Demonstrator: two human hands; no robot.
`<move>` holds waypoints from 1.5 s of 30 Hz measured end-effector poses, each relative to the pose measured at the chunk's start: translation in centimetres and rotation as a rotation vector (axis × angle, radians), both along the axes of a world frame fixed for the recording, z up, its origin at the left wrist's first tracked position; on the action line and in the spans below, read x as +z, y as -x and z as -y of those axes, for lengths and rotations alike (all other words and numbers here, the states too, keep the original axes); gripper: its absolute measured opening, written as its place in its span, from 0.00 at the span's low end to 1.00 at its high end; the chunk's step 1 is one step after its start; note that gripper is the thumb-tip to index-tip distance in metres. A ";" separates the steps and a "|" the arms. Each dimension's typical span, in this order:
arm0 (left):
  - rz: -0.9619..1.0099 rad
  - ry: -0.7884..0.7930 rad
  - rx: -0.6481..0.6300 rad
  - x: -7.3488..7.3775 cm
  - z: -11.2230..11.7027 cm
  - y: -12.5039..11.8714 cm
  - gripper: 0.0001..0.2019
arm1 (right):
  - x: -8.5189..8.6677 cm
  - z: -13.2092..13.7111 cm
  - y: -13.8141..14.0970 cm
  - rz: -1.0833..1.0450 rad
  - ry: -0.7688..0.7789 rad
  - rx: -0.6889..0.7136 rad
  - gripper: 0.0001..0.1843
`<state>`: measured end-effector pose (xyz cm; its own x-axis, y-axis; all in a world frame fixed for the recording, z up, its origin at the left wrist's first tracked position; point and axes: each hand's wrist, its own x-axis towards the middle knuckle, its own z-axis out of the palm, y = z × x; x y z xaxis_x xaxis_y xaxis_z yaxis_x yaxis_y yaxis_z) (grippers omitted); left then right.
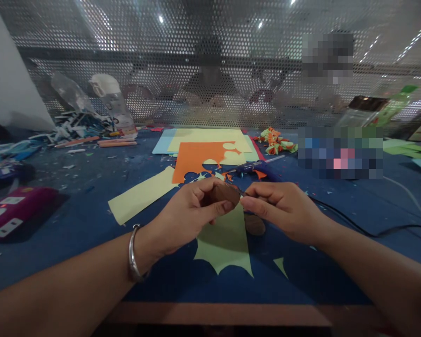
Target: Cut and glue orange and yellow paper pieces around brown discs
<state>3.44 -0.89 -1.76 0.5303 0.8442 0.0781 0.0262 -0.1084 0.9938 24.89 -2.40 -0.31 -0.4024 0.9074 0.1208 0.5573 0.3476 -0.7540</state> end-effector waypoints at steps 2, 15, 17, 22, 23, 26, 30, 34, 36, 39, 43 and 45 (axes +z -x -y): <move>0.014 0.012 -0.009 0.0 -0.1 0.0 0.06 | 0.0 0.0 0.0 0.003 0.002 0.002 0.25; 0.048 0.054 -0.056 0.2 -0.1 0.1 0.08 | 0.1 0.1 -0.1 -0.092 0.079 0.042 0.25; 0.020 0.041 -0.059 0.3 -0.1 0.2 0.08 | 0.0 0.1 -0.1 -0.107 0.087 0.051 0.25; -0.018 0.009 -0.067 0.5 -0.2 0.3 0.08 | -0.1 0.0 -0.2 -0.100 0.044 0.043 0.24; -0.022 0.000 -0.073 0.5 -0.2 0.3 0.07 | -0.1 0.0 -0.3 -0.094 0.029 0.039 0.24; -0.037 -0.004 -0.082 0.4 -0.4 0.3 0.08 | -0.1 -0.2 -0.3 -0.080 -0.023 0.016 0.23; -0.159 -0.058 -0.019 0.0 -0.6 0.5 0.16 | -0.2 -0.7 -0.6 -0.096 -0.052 -0.051 0.24; -0.373 -0.256 0.111 0.1 -1.1 1.0 0.17 | -0.4 -1.2 -0.9 -0.165 -0.031 -0.116 0.24; -0.362 -0.316 0.157 0.4 -1.7 1.4 0.17 | -0.5 -1.3 -1.0 -0.181 -0.020 -0.131 0.24; -0.370 -0.341 0.206 0.6 -2.5 1.9 0.18 | -0.5 -1.5 -1.1 -0.185 -0.018 -0.145 0.25; -0.534 -0.360 0.176 -0.1 -3.1 2.3 0.27 | -0.3 -1.4 -1.1 -0.170 -0.028 -0.157 0.24; -0.598 -0.395 0.190 -0.4 -3.2 2.4 0.29 | -0.2 -1.3 -1.1 -0.135 -0.040 -0.170 0.25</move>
